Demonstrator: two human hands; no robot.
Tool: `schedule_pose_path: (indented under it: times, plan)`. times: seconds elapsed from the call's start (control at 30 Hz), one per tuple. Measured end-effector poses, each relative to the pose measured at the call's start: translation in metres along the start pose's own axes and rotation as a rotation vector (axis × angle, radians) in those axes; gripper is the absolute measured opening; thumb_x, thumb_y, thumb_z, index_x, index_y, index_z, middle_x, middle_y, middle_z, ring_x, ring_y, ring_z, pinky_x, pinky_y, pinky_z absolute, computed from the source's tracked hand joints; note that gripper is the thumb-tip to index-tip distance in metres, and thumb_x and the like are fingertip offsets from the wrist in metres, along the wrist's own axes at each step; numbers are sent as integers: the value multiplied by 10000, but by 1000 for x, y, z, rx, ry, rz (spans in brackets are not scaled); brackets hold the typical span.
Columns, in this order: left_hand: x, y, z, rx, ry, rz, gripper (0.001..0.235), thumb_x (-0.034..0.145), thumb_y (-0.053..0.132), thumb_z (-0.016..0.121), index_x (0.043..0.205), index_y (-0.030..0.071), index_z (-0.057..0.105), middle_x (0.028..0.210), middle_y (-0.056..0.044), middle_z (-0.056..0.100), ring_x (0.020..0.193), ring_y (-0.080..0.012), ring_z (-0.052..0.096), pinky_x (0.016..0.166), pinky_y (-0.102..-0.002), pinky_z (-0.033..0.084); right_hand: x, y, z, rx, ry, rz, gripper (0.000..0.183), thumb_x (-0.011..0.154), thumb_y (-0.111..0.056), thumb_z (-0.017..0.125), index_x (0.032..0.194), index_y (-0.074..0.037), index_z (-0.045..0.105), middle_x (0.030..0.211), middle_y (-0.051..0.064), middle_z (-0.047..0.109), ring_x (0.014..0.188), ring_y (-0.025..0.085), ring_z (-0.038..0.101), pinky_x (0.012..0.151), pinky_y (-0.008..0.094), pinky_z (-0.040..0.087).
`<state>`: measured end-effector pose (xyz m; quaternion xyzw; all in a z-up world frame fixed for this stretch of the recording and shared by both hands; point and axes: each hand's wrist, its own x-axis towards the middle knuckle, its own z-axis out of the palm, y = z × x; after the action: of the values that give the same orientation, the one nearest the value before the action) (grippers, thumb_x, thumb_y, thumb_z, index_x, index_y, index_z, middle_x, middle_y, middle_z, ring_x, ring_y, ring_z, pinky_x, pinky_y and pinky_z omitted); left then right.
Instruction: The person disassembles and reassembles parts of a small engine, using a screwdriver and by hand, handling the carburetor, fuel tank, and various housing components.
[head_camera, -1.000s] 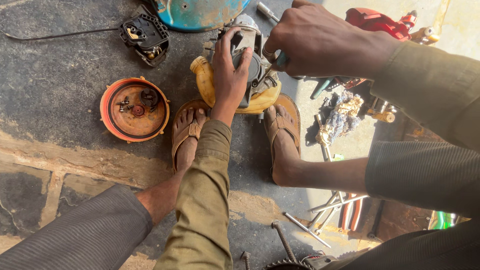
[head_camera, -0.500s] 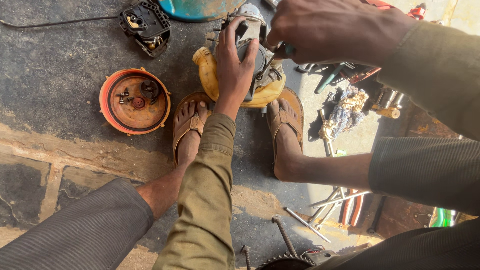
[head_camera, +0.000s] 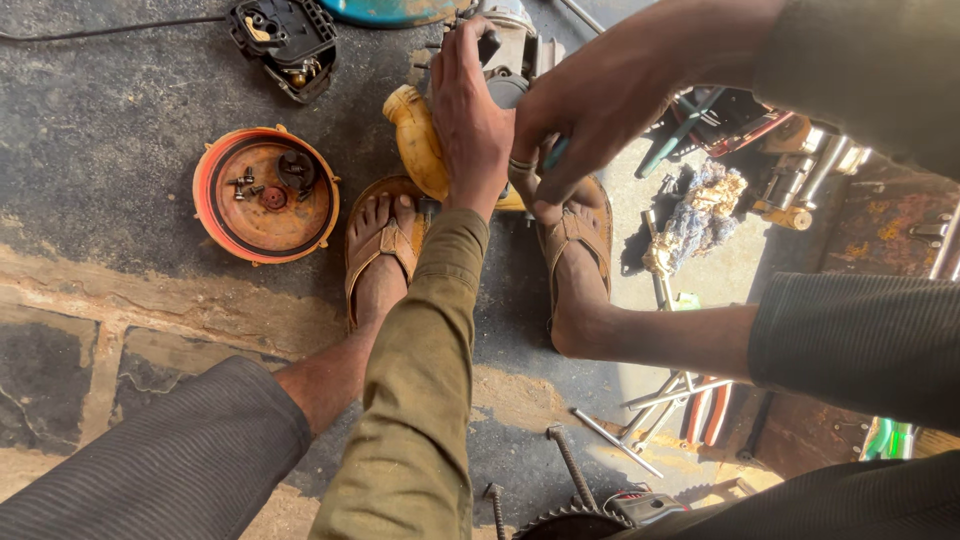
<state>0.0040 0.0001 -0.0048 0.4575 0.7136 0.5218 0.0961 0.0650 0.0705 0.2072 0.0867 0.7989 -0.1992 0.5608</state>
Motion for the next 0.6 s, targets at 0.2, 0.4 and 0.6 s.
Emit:
schedule_pose_path:
  times: [0.2,0.4,0.6]
  plan:
    - [-7,7,10,-407,90,-164,506,923,305,597,1366,114,447,1301,-68,541,1211,-258,583,1056,-419,519,30,20,31,1269,528,-618,201,1000,-212,628,1111,-71,719,696,15,508,560,114,399,530,305,335]
    - [-3,15,-1,-57,127,-27,357,976,265,733,1261,141,557,1239,-66,655,1210,-291,624,1038,-458,527,70,8,83,1793,1641,-414,298,1043,-166,578,770,-59,522,775,-2,517,646,155,523,636,320,459]
    - [-8,11,-4,-125,184,94,490,906,255,770,1306,123,519,1261,-86,619,1222,-321,586,1065,-459,486,49,-9,68,305,1833,-160,449,1047,-447,569,860,-43,622,711,52,538,592,172,474,586,346,394]
